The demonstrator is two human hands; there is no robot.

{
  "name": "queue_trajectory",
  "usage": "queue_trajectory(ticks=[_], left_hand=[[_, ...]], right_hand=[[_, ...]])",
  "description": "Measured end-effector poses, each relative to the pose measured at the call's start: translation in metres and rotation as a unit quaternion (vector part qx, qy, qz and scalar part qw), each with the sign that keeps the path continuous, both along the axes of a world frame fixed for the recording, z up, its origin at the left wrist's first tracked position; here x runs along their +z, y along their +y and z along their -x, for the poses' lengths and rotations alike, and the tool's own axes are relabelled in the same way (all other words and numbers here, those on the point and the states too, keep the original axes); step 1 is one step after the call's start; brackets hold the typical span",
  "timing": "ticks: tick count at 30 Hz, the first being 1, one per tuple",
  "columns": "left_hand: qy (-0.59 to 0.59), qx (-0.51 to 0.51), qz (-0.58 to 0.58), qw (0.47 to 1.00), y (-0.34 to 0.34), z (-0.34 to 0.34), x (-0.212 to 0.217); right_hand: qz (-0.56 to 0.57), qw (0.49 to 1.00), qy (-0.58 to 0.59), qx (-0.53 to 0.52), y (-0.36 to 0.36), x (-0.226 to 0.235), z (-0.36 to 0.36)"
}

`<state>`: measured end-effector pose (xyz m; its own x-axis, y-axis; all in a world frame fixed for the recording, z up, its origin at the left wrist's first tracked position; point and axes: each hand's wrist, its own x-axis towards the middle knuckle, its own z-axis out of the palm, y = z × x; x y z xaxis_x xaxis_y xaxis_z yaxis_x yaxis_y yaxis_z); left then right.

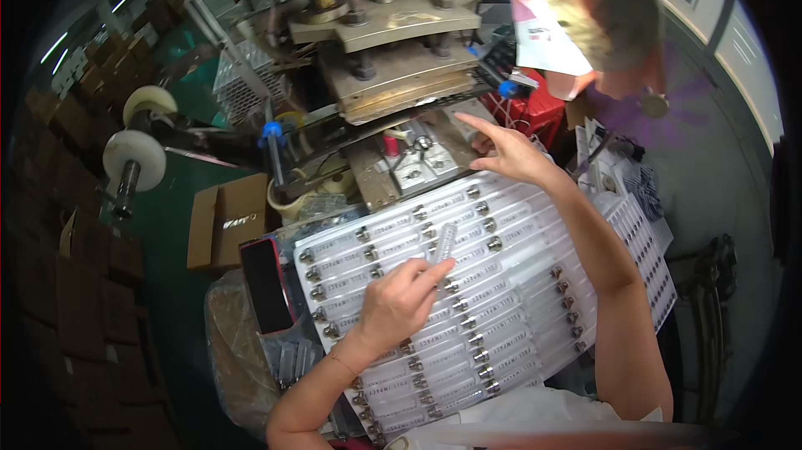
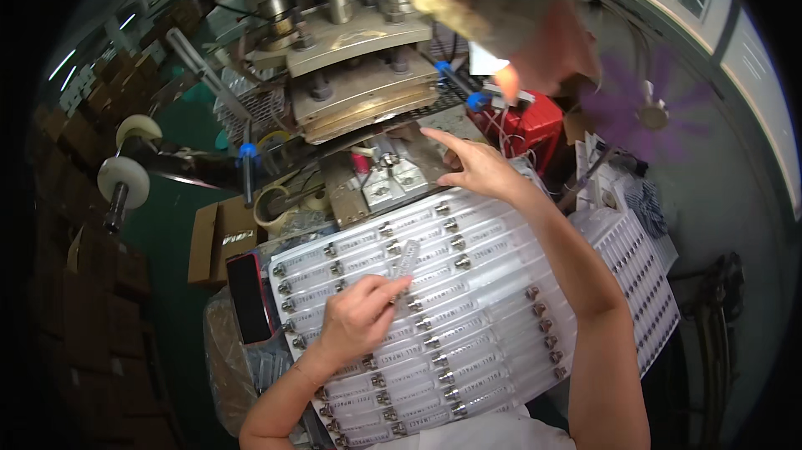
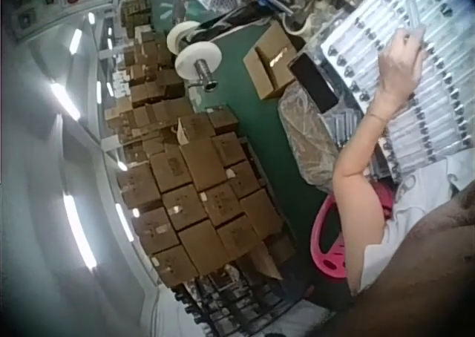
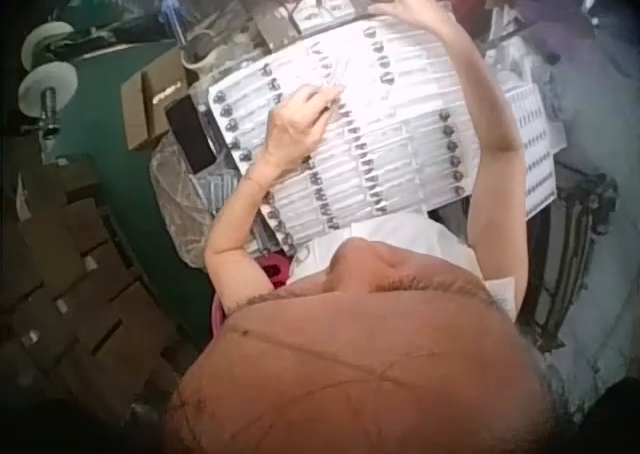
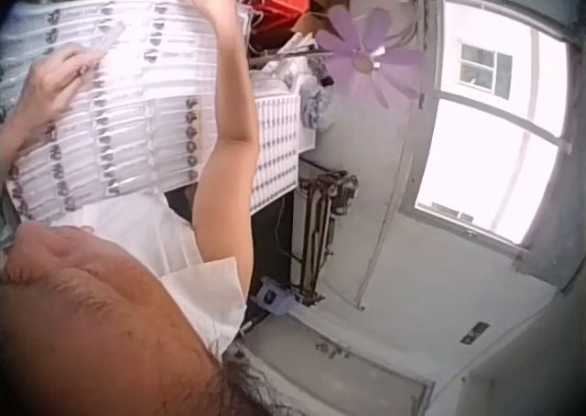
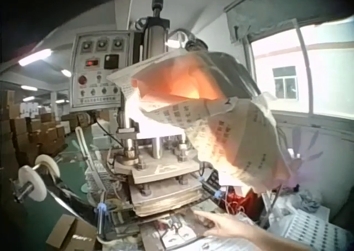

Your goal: The person is assembling small electronic components by placing them into a tray.

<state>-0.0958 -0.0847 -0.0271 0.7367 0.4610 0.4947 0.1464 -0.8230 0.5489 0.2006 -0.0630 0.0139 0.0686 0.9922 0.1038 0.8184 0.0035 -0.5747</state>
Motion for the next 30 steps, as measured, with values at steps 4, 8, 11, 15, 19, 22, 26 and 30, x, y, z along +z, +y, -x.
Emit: queue_trajectory(ticks=[4,8,11,15,19,22,26,30], left_hand=[[-0.030,-0.020,0.116,0.993,0.001,-0.006,0.023],[-0.035,-0.066,0.068,0.995,-0.004,-0.044,0.022],[-0.021,-0.065,0.079,0.994,-0.019,-0.082,0.018],[0.028,-0.066,-0.081,0.994,-0.025,-0.103,-0.002],[0.065,-0.043,-0.133,0.988,-0.027,-0.089,0.008],[0.086,-0.046,-0.163,0.982,-0.024,-0.060,0.022],[0.099,0.018,-0.158,0.982,0.008,-0.029,0.015],[0.086,0.073,-0.216,0.970,0.056,-0.050,0.018]], right_hand=[[-0.006,0.993,-0.114,-0.027,-0.089,0.023,-0.045],[-0.003,0.987,-0.154,-0.047,-0.169,0.034,-0.047],[-0.020,0.992,-0.111,0.047,-0.195,0.015,-0.020],[-0.017,0.969,-0.209,0.131,-0.197,-0.007,0.010],[-0.060,0.969,-0.189,0.147,-0.198,-0.018,0.004],[-0.067,0.976,-0.141,0.154,-0.202,-0.010,-0.003],[-0.046,0.992,0.116,0.024,-0.202,0.007,-0.017],[-0.145,0.989,0.027,0.001,-0.177,0.012,-0.034]])
